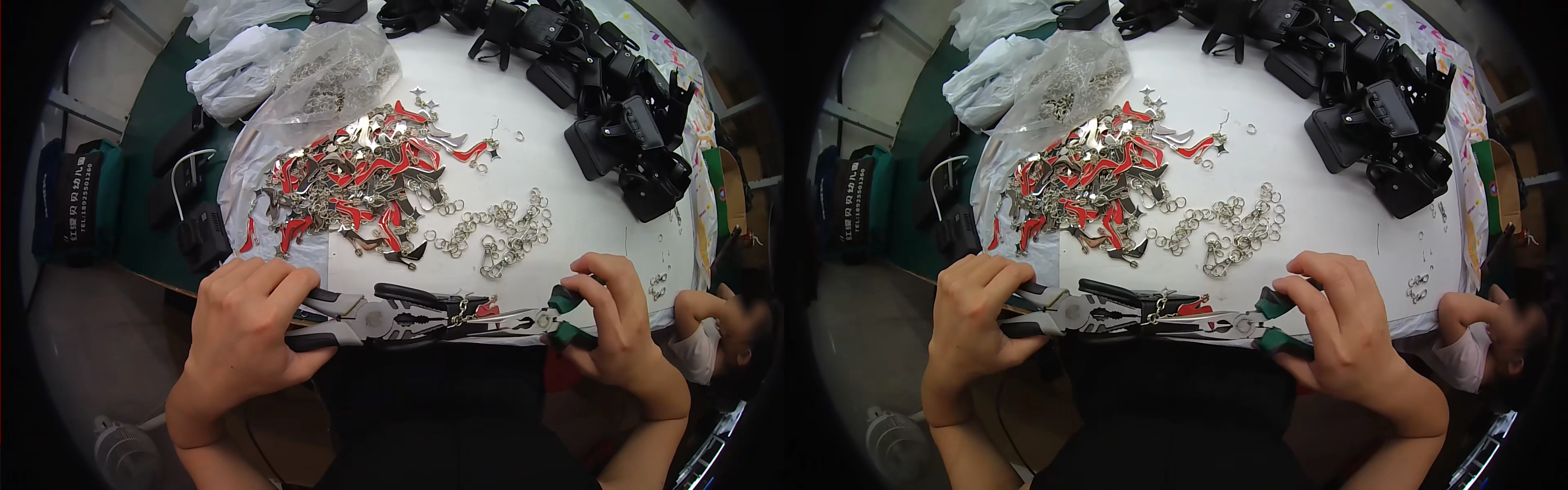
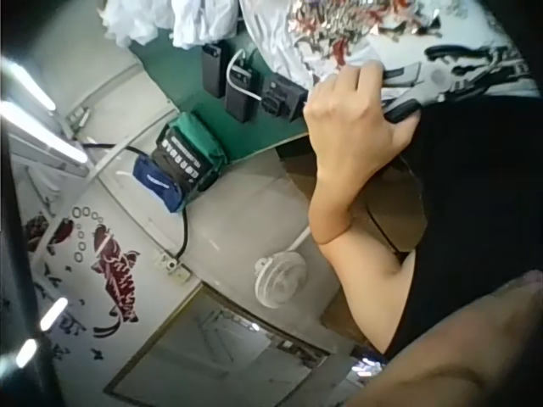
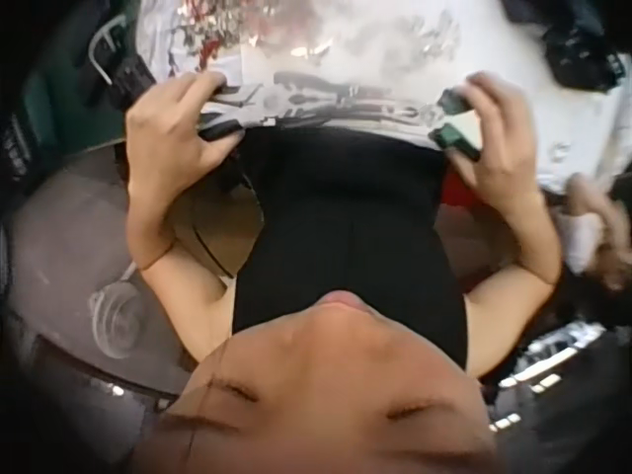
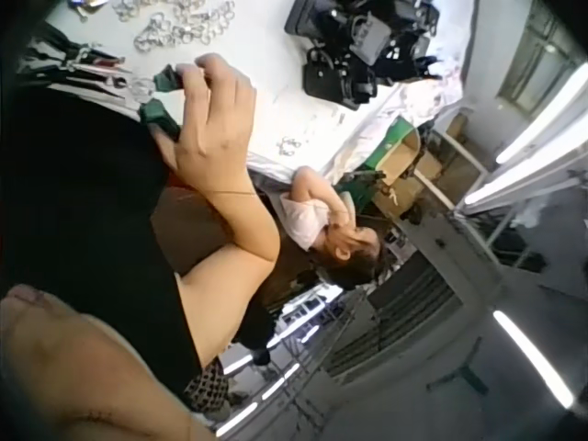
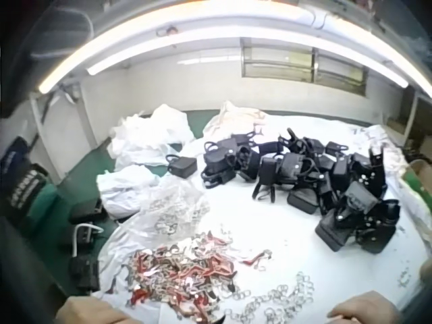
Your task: The person attaches metal components and rings to black lock housings by hand and using pliers, then secures the assembly.
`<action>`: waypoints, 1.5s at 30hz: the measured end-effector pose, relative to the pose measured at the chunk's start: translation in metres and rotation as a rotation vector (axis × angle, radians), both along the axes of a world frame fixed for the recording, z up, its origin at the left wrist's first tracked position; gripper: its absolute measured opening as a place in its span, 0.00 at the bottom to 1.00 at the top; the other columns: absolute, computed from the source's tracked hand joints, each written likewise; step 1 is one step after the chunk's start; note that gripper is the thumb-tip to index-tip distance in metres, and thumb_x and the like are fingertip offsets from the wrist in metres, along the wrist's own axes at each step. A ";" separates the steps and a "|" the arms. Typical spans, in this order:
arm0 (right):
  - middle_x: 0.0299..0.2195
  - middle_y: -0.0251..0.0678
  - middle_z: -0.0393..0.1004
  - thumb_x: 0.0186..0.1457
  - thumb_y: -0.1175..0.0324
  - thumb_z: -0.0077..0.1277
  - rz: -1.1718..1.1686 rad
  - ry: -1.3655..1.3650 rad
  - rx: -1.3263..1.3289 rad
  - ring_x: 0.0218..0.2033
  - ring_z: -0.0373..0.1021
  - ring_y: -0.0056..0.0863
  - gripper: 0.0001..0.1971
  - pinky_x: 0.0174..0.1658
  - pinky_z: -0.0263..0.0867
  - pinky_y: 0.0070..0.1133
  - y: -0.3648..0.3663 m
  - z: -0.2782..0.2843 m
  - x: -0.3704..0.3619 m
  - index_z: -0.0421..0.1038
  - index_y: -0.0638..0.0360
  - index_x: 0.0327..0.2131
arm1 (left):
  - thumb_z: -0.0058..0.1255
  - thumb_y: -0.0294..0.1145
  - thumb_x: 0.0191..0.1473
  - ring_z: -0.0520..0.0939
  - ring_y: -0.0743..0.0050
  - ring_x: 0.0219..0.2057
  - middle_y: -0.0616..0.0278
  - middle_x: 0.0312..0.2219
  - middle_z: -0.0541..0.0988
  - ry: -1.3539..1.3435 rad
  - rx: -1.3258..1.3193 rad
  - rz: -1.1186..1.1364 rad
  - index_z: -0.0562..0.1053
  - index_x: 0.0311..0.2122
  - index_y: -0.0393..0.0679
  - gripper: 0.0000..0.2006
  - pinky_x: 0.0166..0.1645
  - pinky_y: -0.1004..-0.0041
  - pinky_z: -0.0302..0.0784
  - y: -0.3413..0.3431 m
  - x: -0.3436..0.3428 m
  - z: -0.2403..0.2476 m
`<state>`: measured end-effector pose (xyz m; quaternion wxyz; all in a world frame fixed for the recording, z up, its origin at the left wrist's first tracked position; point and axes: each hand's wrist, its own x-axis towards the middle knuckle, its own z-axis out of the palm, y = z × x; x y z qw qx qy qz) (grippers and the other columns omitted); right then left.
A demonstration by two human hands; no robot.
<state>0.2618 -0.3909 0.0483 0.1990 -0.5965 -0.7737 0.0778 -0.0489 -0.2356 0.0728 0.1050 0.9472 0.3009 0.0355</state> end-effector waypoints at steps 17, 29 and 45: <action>0.31 0.39 0.71 0.36 0.64 0.68 0.021 0.182 -0.254 0.27 0.67 0.35 0.28 0.29 0.64 0.27 0.004 0.002 -0.009 0.68 0.66 0.41 | 0.69 0.36 0.12 0.74 0.61 0.25 0.63 0.25 0.73 -0.102 0.139 -0.018 0.72 0.33 0.42 0.32 0.31 0.64 0.68 -0.002 -0.004 -0.010; 0.30 0.38 0.70 0.33 0.64 0.67 0.031 -0.020 -0.121 0.25 0.65 0.34 0.28 0.28 0.62 0.27 0.002 0.014 0.009 0.70 0.65 0.40 | 0.71 0.40 0.24 0.74 0.58 0.29 0.60 0.29 0.73 -0.179 -0.140 0.009 0.72 0.33 0.40 0.27 0.34 0.65 0.69 0.002 -0.004 -0.023; 0.31 0.37 0.70 0.34 0.64 0.67 0.088 0.190 -0.138 0.29 0.67 0.35 0.26 0.33 0.64 0.27 0.012 -0.010 0.018 0.70 0.62 0.40 | 0.71 0.38 0.36 0.78 0.58 0.42 0.55 0.42 0.76 -0.625 -0.617 0.037 0.71 0.48 0.39 0.32 0.46 0.66 0.74 -0.021 0.031 -0.082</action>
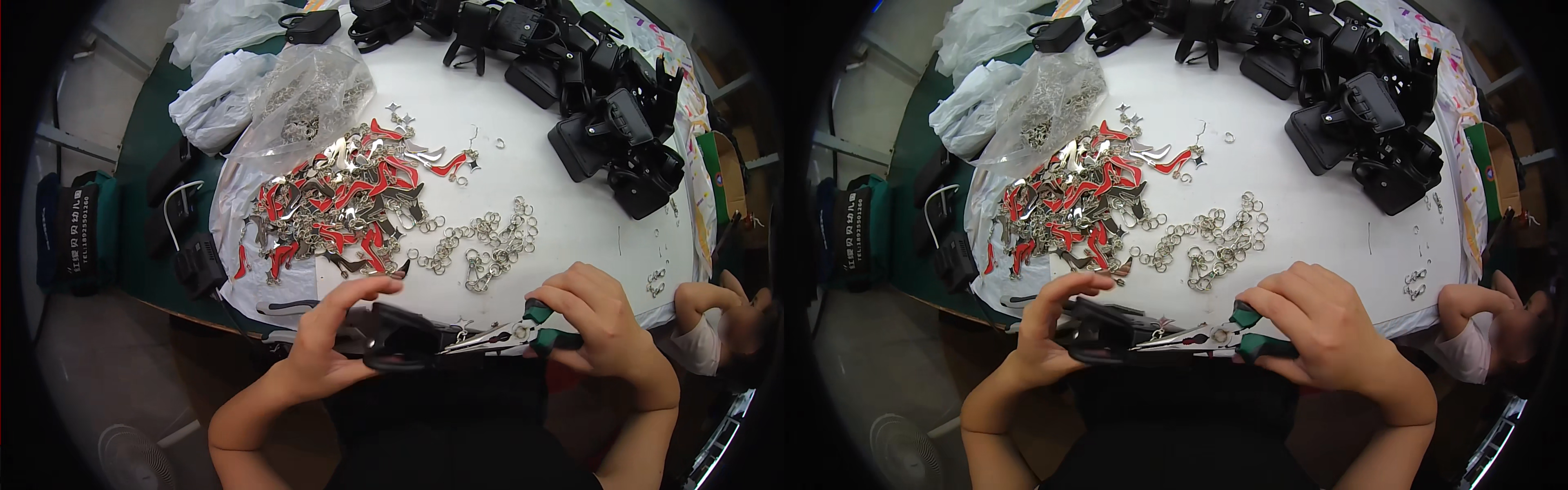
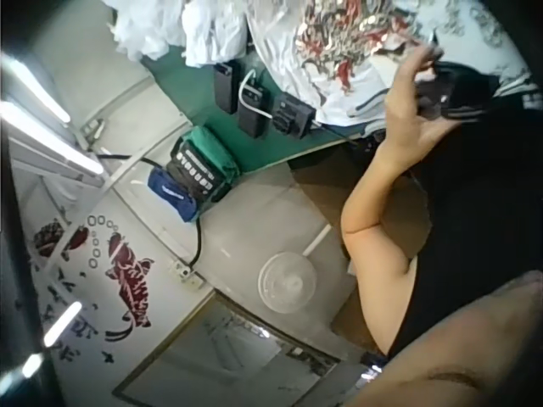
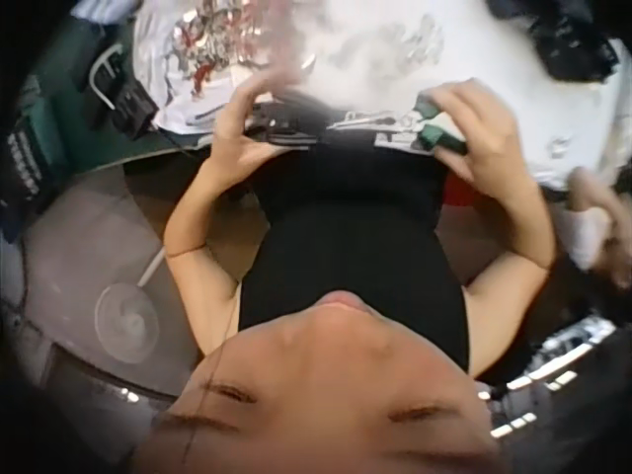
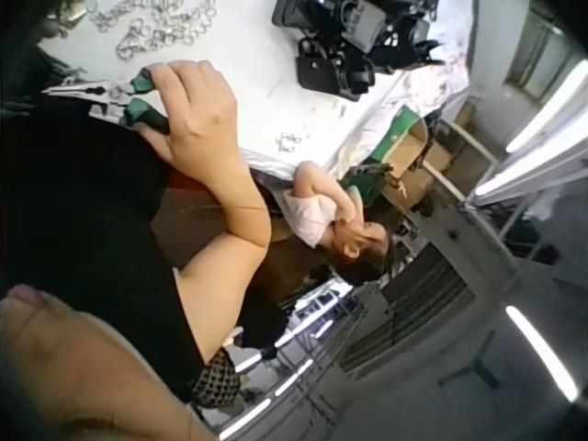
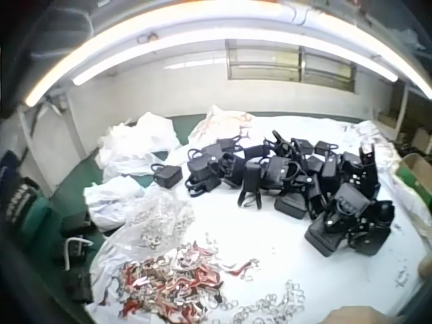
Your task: The person attaches metal components and rings to black lock housings by hand and using pliers, then secures the assembly.
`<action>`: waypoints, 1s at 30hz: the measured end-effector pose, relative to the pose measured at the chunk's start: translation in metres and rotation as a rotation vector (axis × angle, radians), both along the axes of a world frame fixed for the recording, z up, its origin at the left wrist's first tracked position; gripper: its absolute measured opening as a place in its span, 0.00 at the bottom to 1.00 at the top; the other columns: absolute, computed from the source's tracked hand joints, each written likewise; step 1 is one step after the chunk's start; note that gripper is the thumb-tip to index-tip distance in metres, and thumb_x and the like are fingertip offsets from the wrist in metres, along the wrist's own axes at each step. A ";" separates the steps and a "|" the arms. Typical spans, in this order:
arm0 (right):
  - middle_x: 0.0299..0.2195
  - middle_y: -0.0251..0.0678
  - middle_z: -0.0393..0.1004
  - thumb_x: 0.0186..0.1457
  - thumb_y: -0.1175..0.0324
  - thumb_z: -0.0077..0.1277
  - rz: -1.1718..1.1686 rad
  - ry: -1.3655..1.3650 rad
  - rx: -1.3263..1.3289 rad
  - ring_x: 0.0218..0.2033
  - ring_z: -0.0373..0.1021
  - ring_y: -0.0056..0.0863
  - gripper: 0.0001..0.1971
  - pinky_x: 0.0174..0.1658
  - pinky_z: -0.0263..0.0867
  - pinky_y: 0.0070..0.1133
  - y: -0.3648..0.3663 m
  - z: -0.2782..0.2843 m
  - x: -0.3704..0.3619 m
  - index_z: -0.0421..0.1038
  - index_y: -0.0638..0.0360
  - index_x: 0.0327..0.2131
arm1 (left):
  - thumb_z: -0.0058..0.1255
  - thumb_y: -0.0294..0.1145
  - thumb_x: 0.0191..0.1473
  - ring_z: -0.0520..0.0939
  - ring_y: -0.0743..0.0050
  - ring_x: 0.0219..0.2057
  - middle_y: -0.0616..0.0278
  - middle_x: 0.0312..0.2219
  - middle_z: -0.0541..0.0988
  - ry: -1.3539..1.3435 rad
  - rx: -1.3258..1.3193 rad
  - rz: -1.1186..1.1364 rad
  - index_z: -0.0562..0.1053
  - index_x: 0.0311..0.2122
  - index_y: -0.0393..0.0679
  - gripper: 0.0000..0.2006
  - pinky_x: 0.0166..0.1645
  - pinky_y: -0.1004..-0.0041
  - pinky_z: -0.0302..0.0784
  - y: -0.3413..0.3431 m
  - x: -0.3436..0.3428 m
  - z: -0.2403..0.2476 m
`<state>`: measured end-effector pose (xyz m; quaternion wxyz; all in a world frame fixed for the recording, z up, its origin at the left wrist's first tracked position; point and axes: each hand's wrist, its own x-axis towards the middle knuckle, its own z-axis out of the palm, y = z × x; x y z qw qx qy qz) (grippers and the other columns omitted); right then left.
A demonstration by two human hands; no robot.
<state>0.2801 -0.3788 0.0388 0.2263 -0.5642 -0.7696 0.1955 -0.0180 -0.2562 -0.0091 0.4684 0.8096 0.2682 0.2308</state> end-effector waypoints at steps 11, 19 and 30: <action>0.48 0.44 0.64 0.44 0.65 0.62 -0.613 -0.462 0.241 0.51 0.58 0.41 0.28 0.53 0.55 0.32 -0.002 -0.063 0.059 0.66 0.67 0.49 | 0.60 0.18 0.37 0.79 0.56 0.41 0.54 0.40 0.78 -0.101 0.215 -0.412 0.75 0.46 0.40 0.24 0.44 0.64 0.76 0.015 0.052 0.025; 0.34 0.33 0.73 0.47 0.70 0.58 -0.213 0.024 0.317 0.37 0.68 0.34 0.08 0.43 0.63 0.29 0.097 -0.076 0.006 0.75 0.58 0.33 | 0.53 0.12 0.36 0.78 0.58 0.46 0.56 0.44 0.78 0.019 0.128 -0.551 0.75 0.48 0.42 0.28 0.49 0.65 0.74 0.040 0.070 0.034; 0.27 0.36 0.78 0.55 0.70 0.54 -0.422 0.573 -0.011 0.26 0.72 0.20 0.07 0.31 0.68 0.17 0.099 -0.061 0.014 0.78 0.63 0.34 | 0.60 0.32 0.48 0.75 0.64 0.39 0.57 0.38 0.78 0.252 0.226 0.028 0.77 0.42 0.40 0.15 0.44 0.68 0.71 0.099 0.133 -0.010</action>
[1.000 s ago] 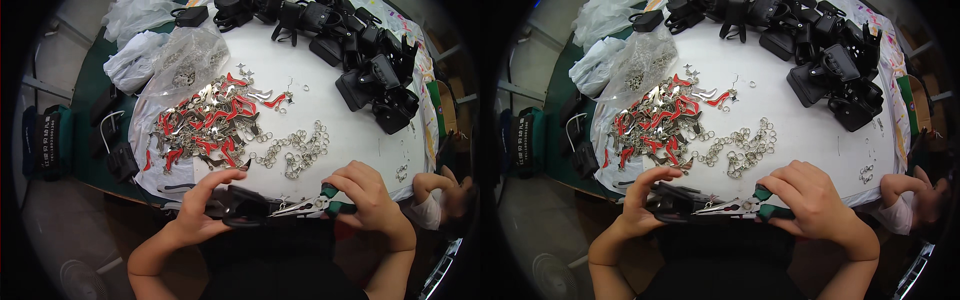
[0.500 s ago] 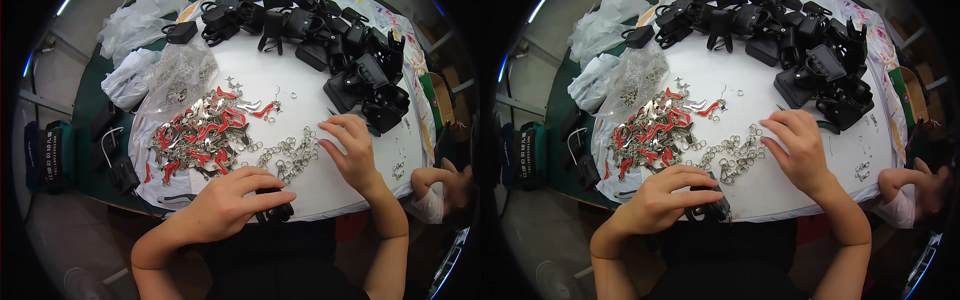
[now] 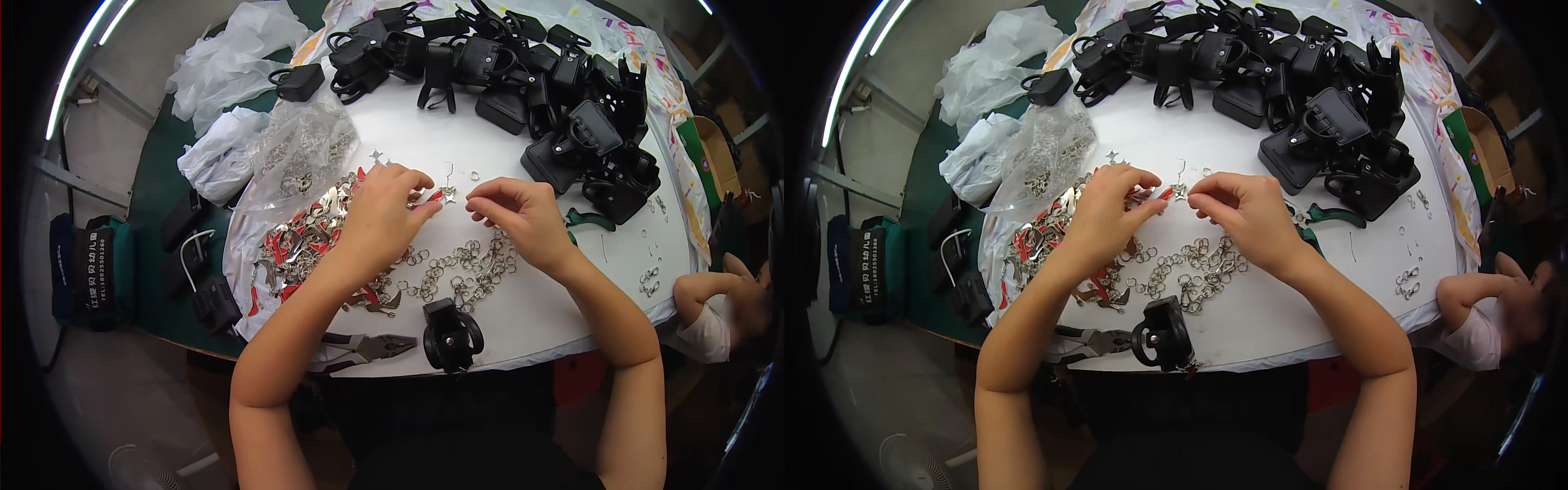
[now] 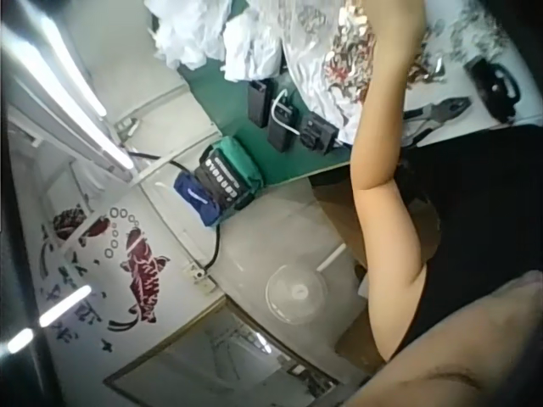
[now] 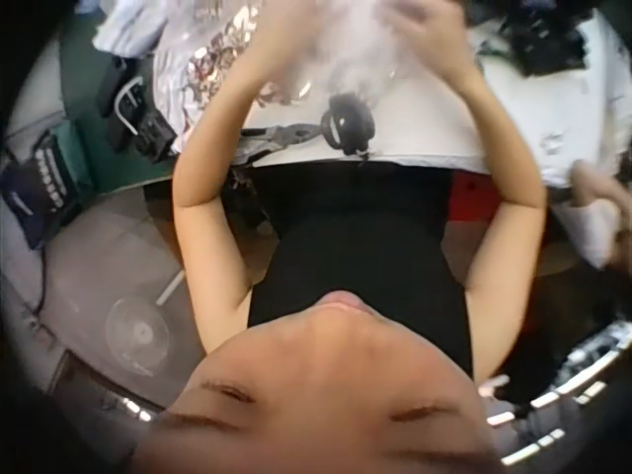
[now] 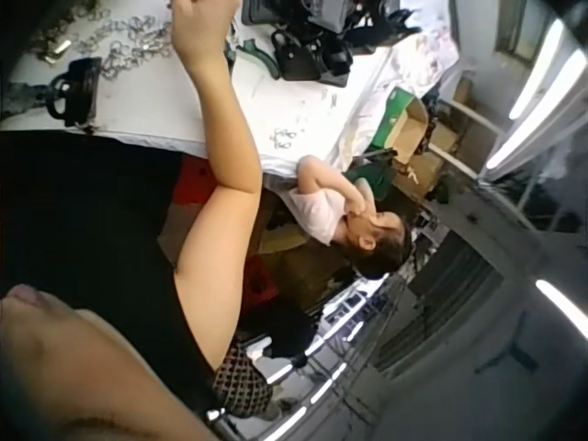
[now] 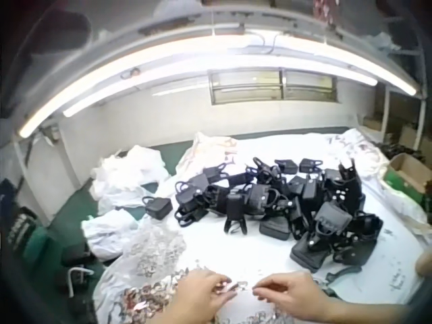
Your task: The person attaches metal components and rings to black lock housings by hand and using pliers, then secures the assembly.
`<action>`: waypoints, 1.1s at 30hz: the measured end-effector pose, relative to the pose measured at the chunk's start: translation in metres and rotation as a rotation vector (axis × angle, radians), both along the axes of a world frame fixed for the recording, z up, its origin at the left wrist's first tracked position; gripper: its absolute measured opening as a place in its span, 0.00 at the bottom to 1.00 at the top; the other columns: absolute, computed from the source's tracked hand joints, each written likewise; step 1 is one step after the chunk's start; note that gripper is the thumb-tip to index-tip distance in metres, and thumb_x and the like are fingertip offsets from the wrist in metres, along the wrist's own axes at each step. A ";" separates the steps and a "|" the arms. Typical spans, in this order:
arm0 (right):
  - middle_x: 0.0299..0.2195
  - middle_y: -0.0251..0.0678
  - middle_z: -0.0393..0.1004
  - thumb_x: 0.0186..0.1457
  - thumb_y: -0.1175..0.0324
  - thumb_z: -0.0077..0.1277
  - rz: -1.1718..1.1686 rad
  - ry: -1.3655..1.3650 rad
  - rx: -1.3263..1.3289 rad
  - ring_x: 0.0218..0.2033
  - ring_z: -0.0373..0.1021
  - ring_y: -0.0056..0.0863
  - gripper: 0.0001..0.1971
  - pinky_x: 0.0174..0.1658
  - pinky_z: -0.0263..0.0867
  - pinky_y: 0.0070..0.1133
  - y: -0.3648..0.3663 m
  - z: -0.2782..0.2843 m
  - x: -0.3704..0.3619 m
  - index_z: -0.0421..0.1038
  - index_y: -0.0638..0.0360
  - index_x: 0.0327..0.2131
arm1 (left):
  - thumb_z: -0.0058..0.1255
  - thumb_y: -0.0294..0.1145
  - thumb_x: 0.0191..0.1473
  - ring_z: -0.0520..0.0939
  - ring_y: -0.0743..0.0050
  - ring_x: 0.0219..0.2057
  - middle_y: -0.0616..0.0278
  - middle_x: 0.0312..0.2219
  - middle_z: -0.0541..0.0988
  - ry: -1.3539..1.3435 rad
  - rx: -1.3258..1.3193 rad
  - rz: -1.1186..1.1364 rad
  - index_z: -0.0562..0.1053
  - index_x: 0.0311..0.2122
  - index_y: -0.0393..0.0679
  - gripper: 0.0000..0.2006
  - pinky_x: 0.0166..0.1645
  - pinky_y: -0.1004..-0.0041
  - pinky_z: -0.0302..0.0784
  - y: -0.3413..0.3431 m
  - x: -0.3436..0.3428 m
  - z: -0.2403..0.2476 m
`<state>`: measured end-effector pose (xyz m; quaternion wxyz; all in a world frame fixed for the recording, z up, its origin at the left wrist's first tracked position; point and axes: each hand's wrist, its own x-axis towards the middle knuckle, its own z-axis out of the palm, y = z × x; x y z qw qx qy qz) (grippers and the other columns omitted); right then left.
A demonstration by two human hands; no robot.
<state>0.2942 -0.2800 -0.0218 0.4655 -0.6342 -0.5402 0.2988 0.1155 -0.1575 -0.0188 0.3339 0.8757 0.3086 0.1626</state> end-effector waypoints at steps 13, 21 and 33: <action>0.28 0.30 0.72 0.60 0.73 0.46 -0.079 0.362 -0.061 0.21 0.64 0.11 0.11 0.26 0.62 0.12 -0.023 -0.005 0.001 0.75 0.63 0.43 | 0.57 0.26 0.46 0.78 0.62 0.29 0.55 0.26 0.78 0.159 0.062 -0.103 0.76 0.32 0.36 0.07 0.38 0.67 0.73 0.002 0.024 -0.002; 0.33 0.32 0.73 0.56 0.77 0.51 -0.040 0.514 -0.083 0.30 0.69 0.13 0.07 0.33 0.66 0.12 -0.030 0.004 -0.003 0.76 0.66 0.38 | 0.56 0.23 0.50 0.77 0.78 0.28 0.63 0.26 0.78 0.090 -0.162 -0.030 0.77 0.37 0.33 0.09 0.34 0.76 0.71 -0.004 0.005 0.020; 0.32 0.37 0.77 0.53 0.79 0.55 0.086 0.690 -0.089 0.34 0.75 0.21 0.06 0.37 0.72 0.16 -0.039 0.019 -0.016 0.74 0.68 0.35 | 0.54 0.22 0.53 0.81 0.75 0.31 0.57 0.29 0.81 -0.331 -0.948 0.018 0.76 0.37 0.31 0.07 0.38 0.76 0.77 -0.033 -0.015 0.034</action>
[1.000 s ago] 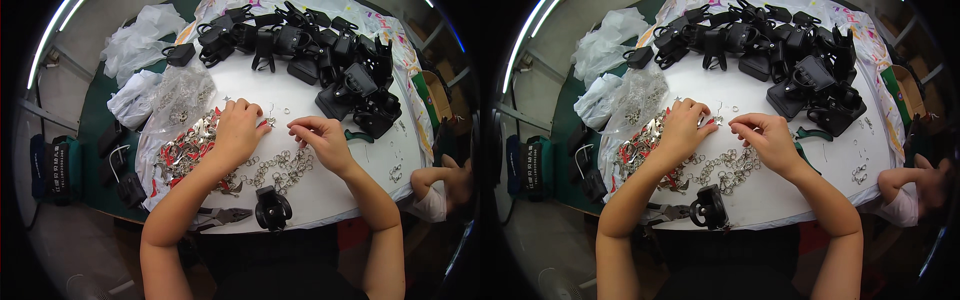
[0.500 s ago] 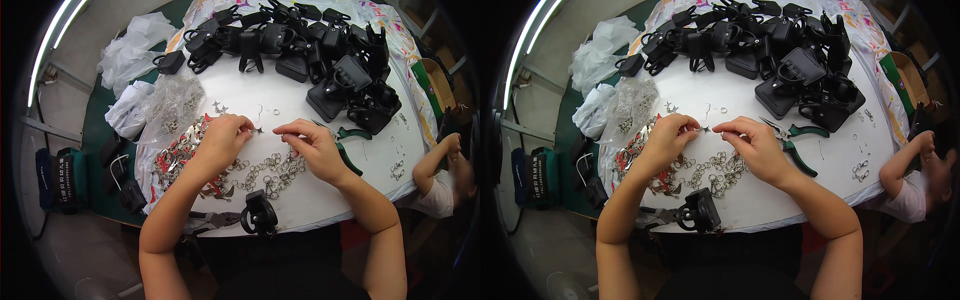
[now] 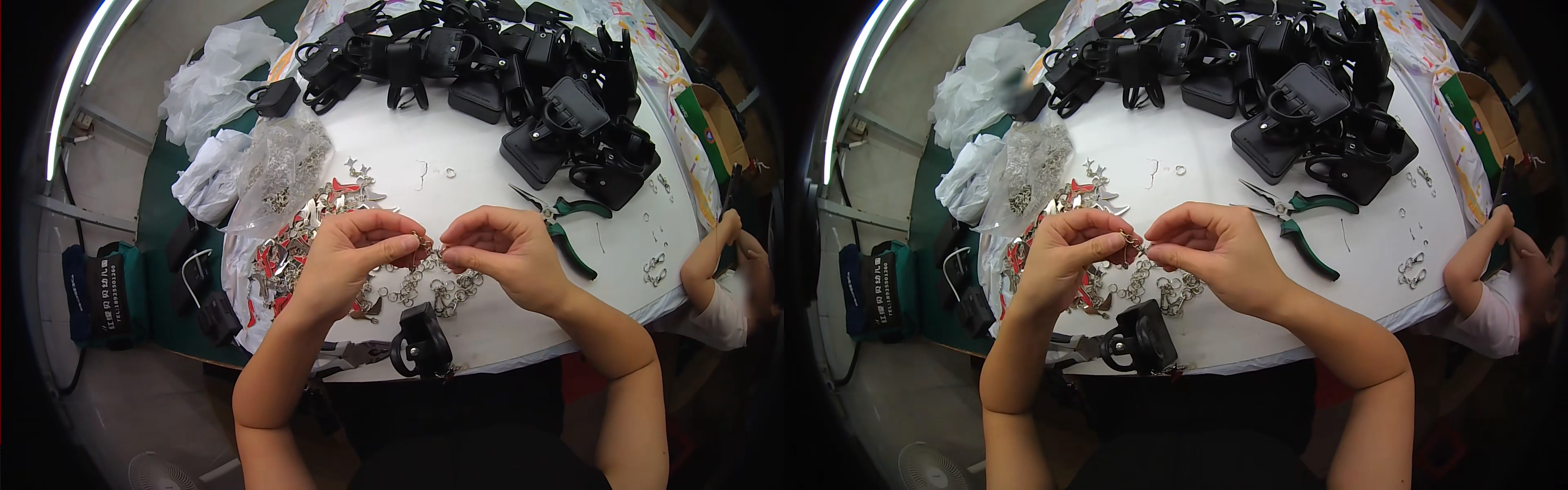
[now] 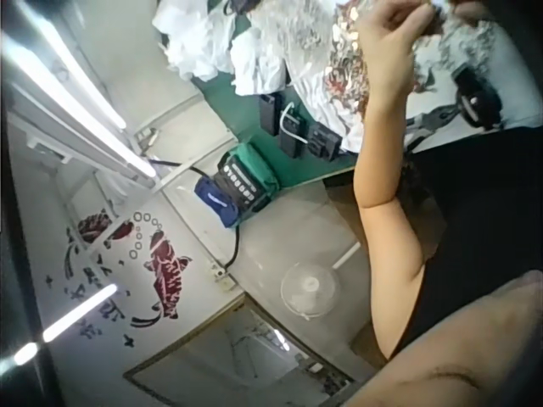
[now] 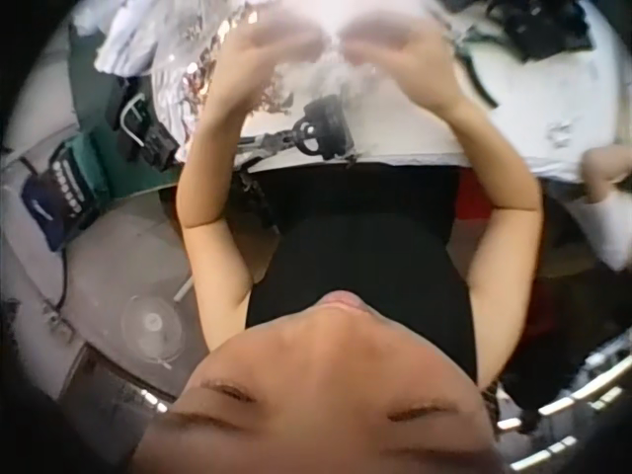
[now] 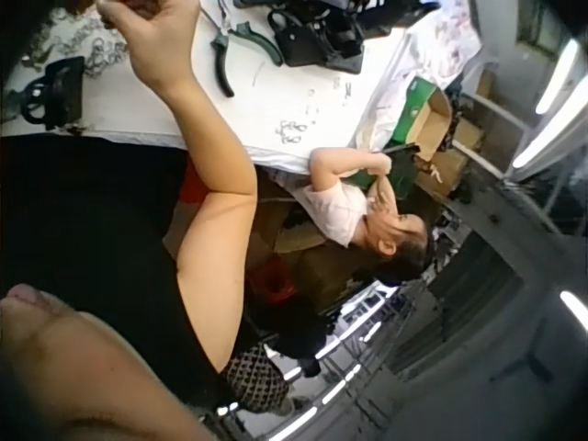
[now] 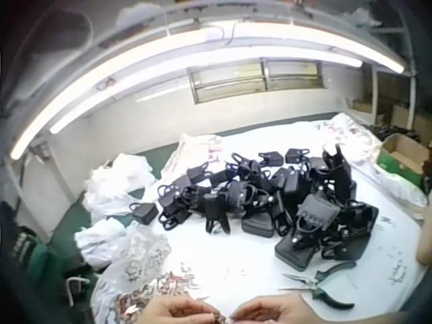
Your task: The person attaches metal components and rings to black lock housings by hand and using pliers, then secures the assembly.
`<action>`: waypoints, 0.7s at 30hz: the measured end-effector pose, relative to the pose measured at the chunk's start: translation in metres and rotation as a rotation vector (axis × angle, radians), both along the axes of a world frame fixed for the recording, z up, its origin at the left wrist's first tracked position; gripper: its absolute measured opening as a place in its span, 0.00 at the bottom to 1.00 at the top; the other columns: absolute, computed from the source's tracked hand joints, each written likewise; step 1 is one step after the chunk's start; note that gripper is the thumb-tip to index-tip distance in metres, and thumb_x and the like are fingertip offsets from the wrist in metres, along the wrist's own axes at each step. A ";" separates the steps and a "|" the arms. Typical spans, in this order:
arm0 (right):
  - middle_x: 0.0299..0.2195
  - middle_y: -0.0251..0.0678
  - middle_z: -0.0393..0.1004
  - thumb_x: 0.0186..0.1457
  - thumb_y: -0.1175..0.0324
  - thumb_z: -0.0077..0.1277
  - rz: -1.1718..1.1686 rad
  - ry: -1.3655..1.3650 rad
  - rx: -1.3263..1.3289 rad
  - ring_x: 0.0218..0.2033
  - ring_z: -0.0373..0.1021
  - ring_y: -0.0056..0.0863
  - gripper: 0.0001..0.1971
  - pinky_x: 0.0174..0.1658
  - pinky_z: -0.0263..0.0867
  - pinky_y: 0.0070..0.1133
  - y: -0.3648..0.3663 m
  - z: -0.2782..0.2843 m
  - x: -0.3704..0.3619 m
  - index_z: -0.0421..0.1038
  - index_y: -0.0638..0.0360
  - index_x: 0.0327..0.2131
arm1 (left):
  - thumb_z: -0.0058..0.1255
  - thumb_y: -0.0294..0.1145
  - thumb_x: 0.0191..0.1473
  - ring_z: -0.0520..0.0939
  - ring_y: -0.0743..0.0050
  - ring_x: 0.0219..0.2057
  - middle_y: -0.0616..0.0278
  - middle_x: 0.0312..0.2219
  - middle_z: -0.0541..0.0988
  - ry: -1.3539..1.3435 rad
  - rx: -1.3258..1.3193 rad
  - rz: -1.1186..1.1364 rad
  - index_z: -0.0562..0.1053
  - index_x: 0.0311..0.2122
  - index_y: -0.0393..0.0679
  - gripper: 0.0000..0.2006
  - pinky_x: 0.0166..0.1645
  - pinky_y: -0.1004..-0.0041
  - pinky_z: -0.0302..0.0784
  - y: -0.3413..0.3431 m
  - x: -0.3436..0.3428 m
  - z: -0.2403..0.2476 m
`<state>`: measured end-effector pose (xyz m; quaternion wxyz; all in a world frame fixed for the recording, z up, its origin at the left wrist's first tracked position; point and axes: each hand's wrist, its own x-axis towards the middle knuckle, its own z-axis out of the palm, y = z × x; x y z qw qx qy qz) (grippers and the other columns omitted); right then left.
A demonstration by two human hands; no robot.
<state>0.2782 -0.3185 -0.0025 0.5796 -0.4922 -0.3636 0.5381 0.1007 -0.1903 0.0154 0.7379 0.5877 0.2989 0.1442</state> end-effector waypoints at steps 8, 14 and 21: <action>0.30 0.38 0.78 0.52 0.80 0.57 0.031 0.005 -0.007 0.32 0.75 0.20 0.06 0.37 0.72 0.15 0.000 0.001 -0.001 0.73 0.69 0.35 | 0.56 0.21 0.51 0.82 0.74 0.31 0.56 0.30 0.81 -0.023 0.083 -0.065 0.77 0.36 0.31 0.07 0.39 0.76 0.78 -0.008 -0.002 0.004; 0.32 0.34 0.77 0.54 0.76 0.56 0.035 -0.261 0.216 0.38 0.73 0.18 0.04 0.43 0.69 0.16 -0.002 -0.005 0.005 0.75 0.66 0.33 | 0.61 0.24 0.48 0.79 0.79 0.35 0.59 0.36 0.79 0.011 0.218 0.019 0.74 0.42 0.33 0.15 0.39 0.79 0.76 -0.021 -0.025 0.013; 0.37 0.38 0.74 0.60 0.75 0.47 0.352 0.106 -0.002 0.32 0.70 0.18 0.04 0.34 0.67 0.16 -0.007 0.012 -0.006 0.66 0.63 0.38 | 0.71 0.32 0.37 0.75 0.76 0.33 0.63 0.35 0.74 0.159 0.625 -0.005 0.70 0.42 0.38 0.26 0.37 0.75 0.73 -0.077 -0.069 0.007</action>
